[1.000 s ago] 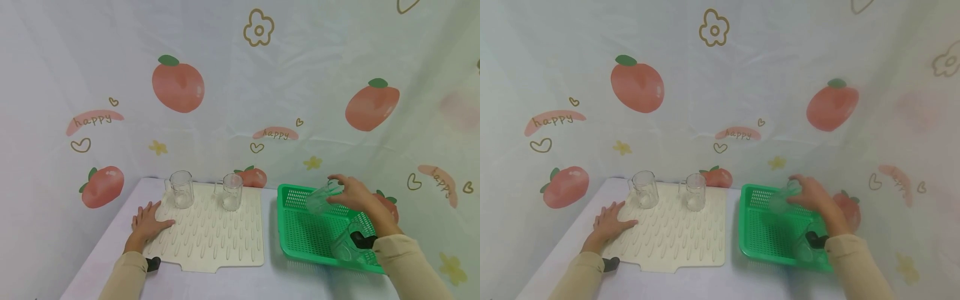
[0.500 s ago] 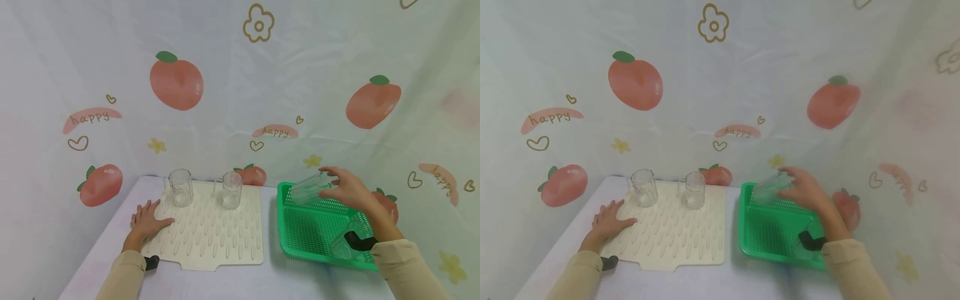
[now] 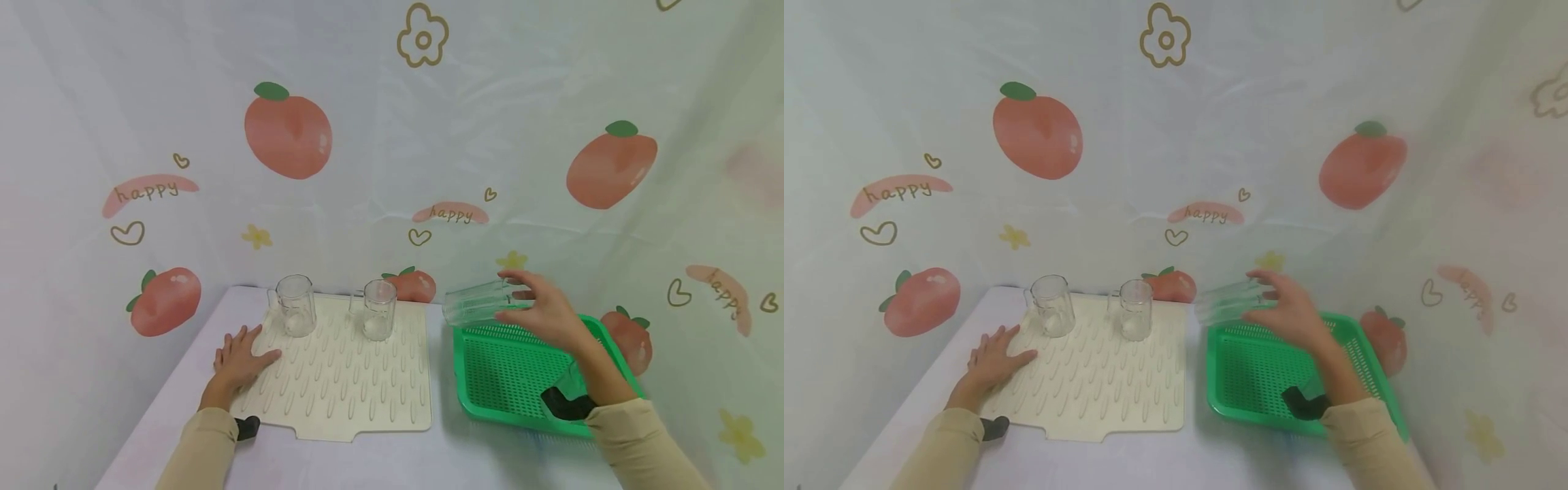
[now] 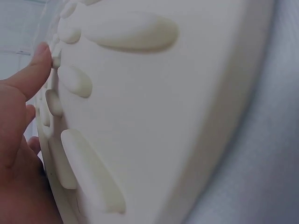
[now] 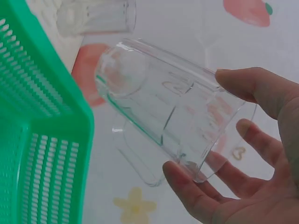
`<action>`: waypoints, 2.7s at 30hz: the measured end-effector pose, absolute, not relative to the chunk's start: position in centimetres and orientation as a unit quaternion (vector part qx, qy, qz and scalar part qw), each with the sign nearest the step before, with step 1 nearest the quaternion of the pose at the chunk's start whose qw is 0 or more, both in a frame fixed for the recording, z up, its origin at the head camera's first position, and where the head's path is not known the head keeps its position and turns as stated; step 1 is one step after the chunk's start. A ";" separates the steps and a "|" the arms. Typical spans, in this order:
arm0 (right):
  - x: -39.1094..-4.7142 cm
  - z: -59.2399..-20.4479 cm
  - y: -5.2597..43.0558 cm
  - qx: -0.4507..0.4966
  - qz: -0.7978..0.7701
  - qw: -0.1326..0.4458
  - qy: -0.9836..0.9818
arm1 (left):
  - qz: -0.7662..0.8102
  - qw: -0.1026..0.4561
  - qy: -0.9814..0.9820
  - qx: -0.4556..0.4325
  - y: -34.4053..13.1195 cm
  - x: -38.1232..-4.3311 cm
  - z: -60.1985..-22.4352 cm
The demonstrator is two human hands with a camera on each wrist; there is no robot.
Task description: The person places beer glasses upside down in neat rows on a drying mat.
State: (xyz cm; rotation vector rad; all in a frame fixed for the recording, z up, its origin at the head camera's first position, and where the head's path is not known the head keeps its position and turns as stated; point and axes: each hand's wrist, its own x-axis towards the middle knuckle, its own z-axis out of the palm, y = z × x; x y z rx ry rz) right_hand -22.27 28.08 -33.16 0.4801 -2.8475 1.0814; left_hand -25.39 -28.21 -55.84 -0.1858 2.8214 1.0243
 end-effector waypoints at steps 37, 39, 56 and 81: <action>-21.4 -40.9 15.4 0.139 0.620 -0.022 -0.772 | 0.336 0.079 0.937 -0.061 -28.0 -25.1 -55.0; -21.3 -41.5 14.7 0.137 0.625 -0.024 -0.768 | 0.335 0.079 0.937 -0.061 -28.1 -25.2 -55.0; -20.7 -45.9 9.1 0.110 0.673 -0.063 -0.729 | 0.336 0.079 0.936 -0.073 -28.0 -24.8 -54.4; -21.1 -51.1 3.1 0.135 0.706 -0.093 -0.689 | 0.317 0.089 0.942 -0.060 -27.9 -24.9 -54.3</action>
